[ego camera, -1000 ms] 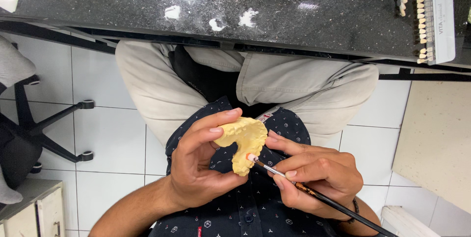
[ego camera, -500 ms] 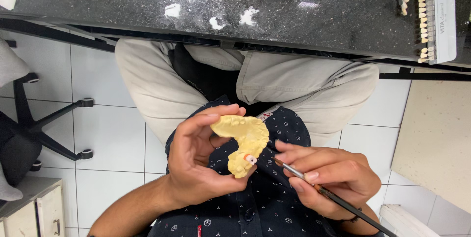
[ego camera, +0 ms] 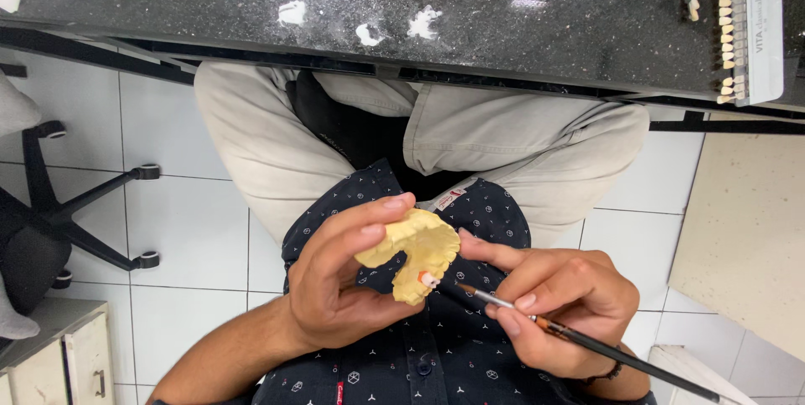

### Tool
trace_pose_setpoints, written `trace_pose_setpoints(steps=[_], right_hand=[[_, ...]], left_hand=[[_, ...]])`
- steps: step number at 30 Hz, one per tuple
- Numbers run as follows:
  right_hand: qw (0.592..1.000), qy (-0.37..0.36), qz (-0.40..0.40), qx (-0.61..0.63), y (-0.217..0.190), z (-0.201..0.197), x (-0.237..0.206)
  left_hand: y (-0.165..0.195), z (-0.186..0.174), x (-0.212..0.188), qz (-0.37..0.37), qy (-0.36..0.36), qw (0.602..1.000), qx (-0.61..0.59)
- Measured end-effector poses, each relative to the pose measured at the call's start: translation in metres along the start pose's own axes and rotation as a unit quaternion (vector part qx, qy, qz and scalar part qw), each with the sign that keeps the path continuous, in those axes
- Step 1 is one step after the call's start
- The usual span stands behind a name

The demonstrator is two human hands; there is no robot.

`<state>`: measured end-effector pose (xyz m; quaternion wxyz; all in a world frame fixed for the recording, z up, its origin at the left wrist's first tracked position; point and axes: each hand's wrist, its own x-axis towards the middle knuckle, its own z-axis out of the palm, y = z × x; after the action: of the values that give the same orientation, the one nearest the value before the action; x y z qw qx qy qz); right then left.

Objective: The person sits at a laboratory bench holding a plaster dental model of an upper arch in one hand and a fine brush in the other. They apply a white ceramic-like material onto the artificial teeth on the model, periodically wiping the brush on a tissue and rotating the model to reach different tooth surfaces.

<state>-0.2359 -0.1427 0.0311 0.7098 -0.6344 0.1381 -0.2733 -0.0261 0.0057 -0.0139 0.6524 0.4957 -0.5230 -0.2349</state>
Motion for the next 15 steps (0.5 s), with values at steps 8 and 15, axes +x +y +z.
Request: trace_pose_setpoints(steps=[8,15], right_hand=[[0.987,-0.003,-0.041,-0.154,-0.008,0.021,0.011],[0.982,-0.003,-0.055,-0.18,-0.011,0.023,0.016]], left_hand=[[0.0,-0.001,-0.002,0.028,0.003,0.995,0.092],[0.0,-0.001,0.0,0.033,0.0,0.992,0.121]])
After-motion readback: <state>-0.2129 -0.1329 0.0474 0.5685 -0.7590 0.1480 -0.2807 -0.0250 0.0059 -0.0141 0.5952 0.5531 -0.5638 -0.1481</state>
